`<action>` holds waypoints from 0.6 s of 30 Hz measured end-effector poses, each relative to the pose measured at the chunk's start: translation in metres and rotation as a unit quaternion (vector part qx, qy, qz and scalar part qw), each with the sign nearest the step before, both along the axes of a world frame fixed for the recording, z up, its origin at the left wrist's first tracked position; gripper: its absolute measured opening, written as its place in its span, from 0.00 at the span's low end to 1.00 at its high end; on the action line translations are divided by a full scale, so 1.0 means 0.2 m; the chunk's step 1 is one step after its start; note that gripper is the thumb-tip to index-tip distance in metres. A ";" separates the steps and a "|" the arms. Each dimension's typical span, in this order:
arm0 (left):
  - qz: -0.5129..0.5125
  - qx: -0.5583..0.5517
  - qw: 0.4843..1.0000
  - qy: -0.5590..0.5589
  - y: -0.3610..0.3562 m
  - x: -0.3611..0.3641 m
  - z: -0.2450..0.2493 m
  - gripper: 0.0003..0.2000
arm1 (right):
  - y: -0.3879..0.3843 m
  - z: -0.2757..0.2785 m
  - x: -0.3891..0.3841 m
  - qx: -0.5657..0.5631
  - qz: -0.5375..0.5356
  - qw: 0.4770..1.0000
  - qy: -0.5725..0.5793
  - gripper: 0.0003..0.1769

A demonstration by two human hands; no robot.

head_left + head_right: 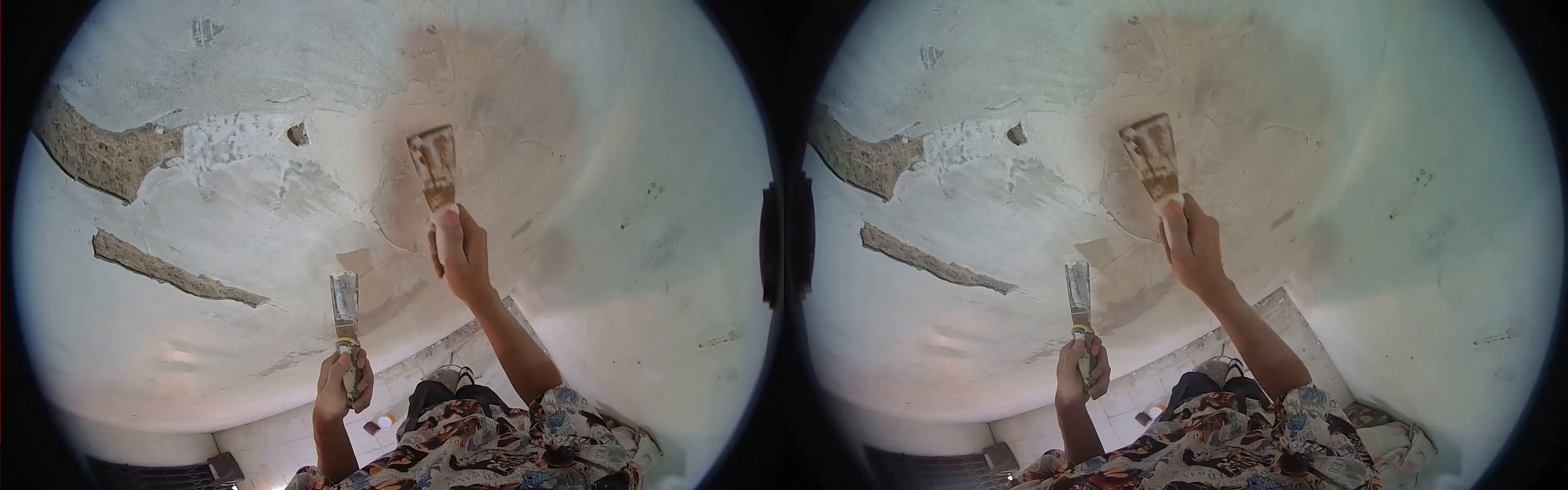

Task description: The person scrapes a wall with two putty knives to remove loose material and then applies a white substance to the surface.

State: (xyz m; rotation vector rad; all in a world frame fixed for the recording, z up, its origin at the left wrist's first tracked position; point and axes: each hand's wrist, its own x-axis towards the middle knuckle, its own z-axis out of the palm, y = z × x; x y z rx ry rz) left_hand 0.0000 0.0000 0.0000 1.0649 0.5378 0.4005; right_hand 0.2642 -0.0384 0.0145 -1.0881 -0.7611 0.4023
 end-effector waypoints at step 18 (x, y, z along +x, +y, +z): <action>-0.014 -0.016 1.000 -0.013 0.02 0.02 -0.03 0.19 | 0.01 -0.07 0.07 -0.008 -0.052 0.998 -0.035 0.25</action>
